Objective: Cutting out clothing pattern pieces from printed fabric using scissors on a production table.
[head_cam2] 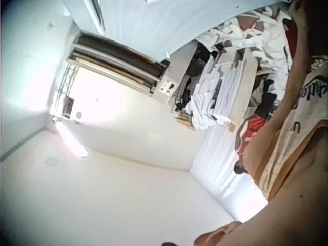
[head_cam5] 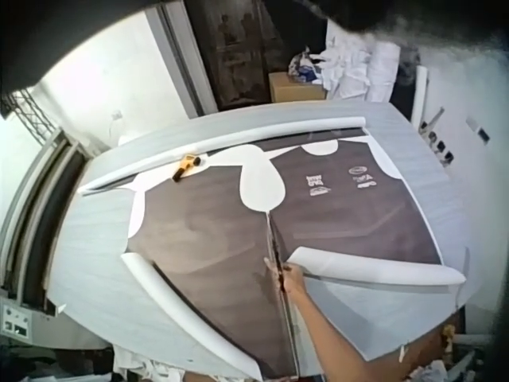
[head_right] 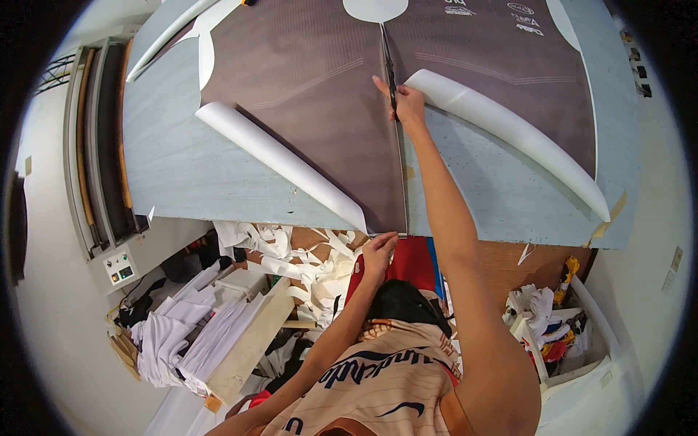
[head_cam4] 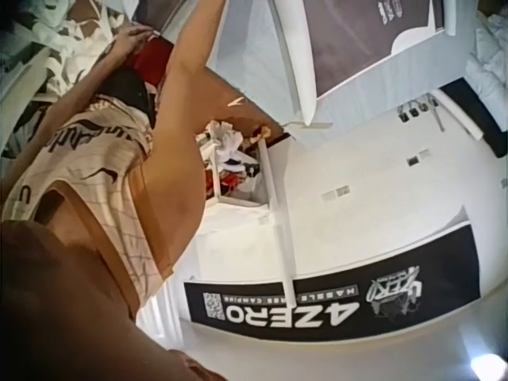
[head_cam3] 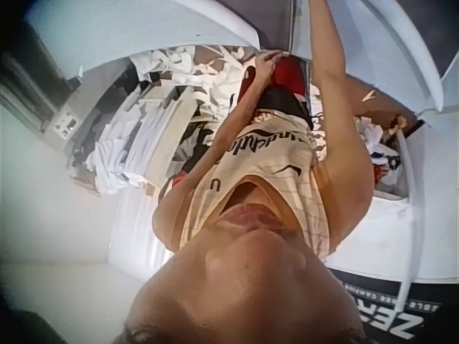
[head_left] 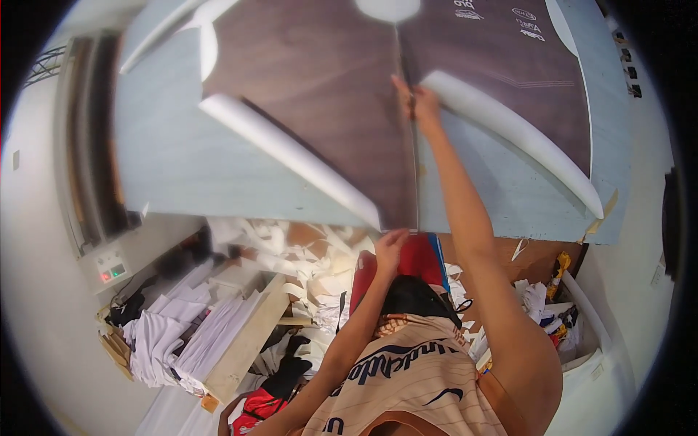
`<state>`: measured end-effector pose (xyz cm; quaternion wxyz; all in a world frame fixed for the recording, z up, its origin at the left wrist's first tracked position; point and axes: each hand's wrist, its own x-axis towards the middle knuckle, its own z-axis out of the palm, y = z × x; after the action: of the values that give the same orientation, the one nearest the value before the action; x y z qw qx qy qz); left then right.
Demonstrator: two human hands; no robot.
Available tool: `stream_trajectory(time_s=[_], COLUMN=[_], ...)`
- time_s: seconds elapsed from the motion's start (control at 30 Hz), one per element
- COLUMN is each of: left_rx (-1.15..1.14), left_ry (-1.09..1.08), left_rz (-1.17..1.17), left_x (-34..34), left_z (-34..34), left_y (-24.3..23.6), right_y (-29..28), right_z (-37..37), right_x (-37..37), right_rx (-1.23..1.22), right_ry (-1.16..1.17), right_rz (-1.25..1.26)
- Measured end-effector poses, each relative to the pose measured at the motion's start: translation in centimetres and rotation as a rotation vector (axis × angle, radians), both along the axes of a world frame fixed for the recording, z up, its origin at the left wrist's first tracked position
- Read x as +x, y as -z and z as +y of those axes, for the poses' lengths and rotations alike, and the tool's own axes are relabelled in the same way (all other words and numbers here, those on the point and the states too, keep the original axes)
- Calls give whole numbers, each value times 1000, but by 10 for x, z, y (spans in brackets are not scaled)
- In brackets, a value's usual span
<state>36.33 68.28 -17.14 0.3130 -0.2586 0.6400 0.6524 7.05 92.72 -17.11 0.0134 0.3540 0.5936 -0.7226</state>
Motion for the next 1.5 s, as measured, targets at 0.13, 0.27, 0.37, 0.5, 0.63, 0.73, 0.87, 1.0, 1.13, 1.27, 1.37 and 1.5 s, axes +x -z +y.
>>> stream_trajectory(time_s=[0.13,0.27,0.37,0.5,0.63,0.73,0.87,1.0,1.13,1.27,1.37,1.5], left_rx=[-6,5,14,33,46,19,18,29,1,-7,72,23], left_ry=[1,1,23,-43,29,-13,-27,-27,-19,94,-170,-405], left_rz=[9,-6,-7,-88,-58,-72,-103,-131,-183,-151,-207,-322], left_x=[3,2,-4,-6,-5,2,-9,-14,-31,-23,-23,-50], left_z=[-5,-7,2,8,5,-1,6,14,33,33,41,54], left_y=[8,5,-11,-27,-37,-46,-49,-50,-59,-47,-46,-71], right_y=[-2,-21,-36,-44,-53,-73,-72,-73,-80,-77,-65,-49], right_z=[6,3,22,39,49,52,68,95,117,125,124,127], right_x=[-22,-41,-58,-79,-96,-126,-170,-222,-261,-281,-286,-286], right_rx=[-61,-94,-9,62,161,199,90,76,115,53,4,-12], right_ry=[27,99,117,0,-21,-34,-2,-27,-1,-15,1,10], right_rz=[43,75,81,44,-50,-22,-26,20,-5,26,76,92])
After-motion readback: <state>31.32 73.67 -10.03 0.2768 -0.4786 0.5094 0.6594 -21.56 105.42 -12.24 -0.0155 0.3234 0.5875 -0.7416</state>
